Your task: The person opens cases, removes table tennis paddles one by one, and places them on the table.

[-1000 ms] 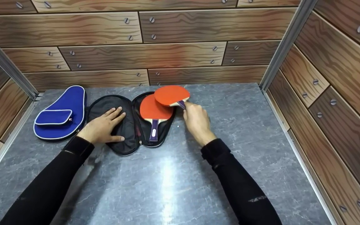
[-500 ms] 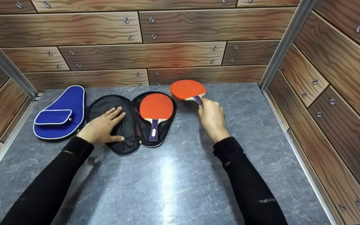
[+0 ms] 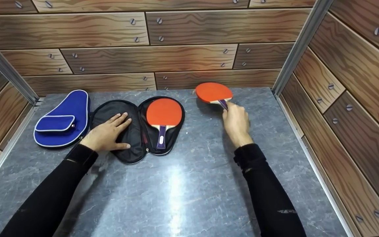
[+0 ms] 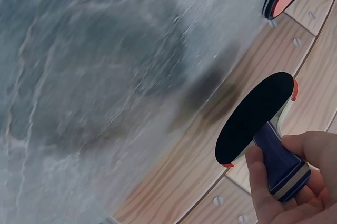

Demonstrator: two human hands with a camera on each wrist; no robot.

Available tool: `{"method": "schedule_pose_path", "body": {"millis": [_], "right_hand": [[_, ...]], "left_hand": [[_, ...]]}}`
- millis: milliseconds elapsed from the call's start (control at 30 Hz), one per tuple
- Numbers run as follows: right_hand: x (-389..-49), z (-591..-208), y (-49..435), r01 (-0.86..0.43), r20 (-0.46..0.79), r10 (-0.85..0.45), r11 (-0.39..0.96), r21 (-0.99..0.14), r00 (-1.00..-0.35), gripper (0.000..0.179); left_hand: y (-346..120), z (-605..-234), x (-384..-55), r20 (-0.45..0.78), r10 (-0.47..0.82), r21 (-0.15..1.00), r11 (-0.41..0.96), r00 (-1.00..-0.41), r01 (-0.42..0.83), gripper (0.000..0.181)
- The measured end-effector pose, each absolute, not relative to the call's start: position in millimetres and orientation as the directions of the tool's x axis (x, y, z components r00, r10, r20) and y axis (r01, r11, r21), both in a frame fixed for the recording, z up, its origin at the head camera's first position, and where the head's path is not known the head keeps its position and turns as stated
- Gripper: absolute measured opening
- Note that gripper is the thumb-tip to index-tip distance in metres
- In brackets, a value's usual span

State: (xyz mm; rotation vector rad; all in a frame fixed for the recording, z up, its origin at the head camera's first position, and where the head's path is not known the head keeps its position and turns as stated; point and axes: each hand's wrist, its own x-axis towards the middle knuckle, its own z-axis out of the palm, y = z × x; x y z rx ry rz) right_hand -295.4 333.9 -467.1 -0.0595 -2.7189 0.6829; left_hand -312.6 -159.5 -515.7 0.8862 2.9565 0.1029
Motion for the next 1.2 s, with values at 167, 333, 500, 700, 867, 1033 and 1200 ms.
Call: {"method": "schedule_pose_path", "body": {"millis": [167, 333, 500, 700, 867, 1033, 1200], "right_hand": [[-298, -467, 346, -0.021, 0.314, 0.145, 0.882, -0.471, -0.938, 0.045], [-300, -467, 358, 0.001, 0.321, 0.178, 0.877, -0.481, -0.93, 0.044], [-302, -470, 371, 0.034, 0.306, 0.207, 0.872, -0.489, -0.929, 0.045], [-303, -473, 387, 0.058, 0.307, 0.237, 0.867, -0.495, -0.922, 0.042], [-305, -476, 400, 0.107, 0.274, 0.274, 0.86, -0.499, -0.922, 0.042], [-306, -478, 410, 0.147, 0.242, 0.3, 0.854, -0.498, -0.923, 0.044], [-307, -481, 421, 0.183, 0.229, 0.33, 0.851, -0.493, -0.916, 0.045]], "left_hand": [[-166, -533, -324, -0.011, 0.561, 0.1, 0.824, -0.827, 0.558, 0.116], [-164, -523, -317, -0.024, 0.552, 0.098, 0.831, -0.833, 0.548, 0.113], [-154, -497, -300, -0.062, 0.533, 0.057, 0.846, -0.844, 0.53, 0.109], [-160, -515, -311, -0.031, 0.542, 0.089, 0.839, -0.84, 0.538, 0.11], [-153, -498, -300, -0.069, 0.524, 0.063, 0.852, -0.849, 0.52, 0.107], [-153, -496, -298, -0.061, 0.531, 0.053, 0.847, -0.845, 0.529, 0.106], [-156, -500, -300, -0.045, 0.54, 0.064, 0.841, -0.84, 0.537, 0.106]]}}
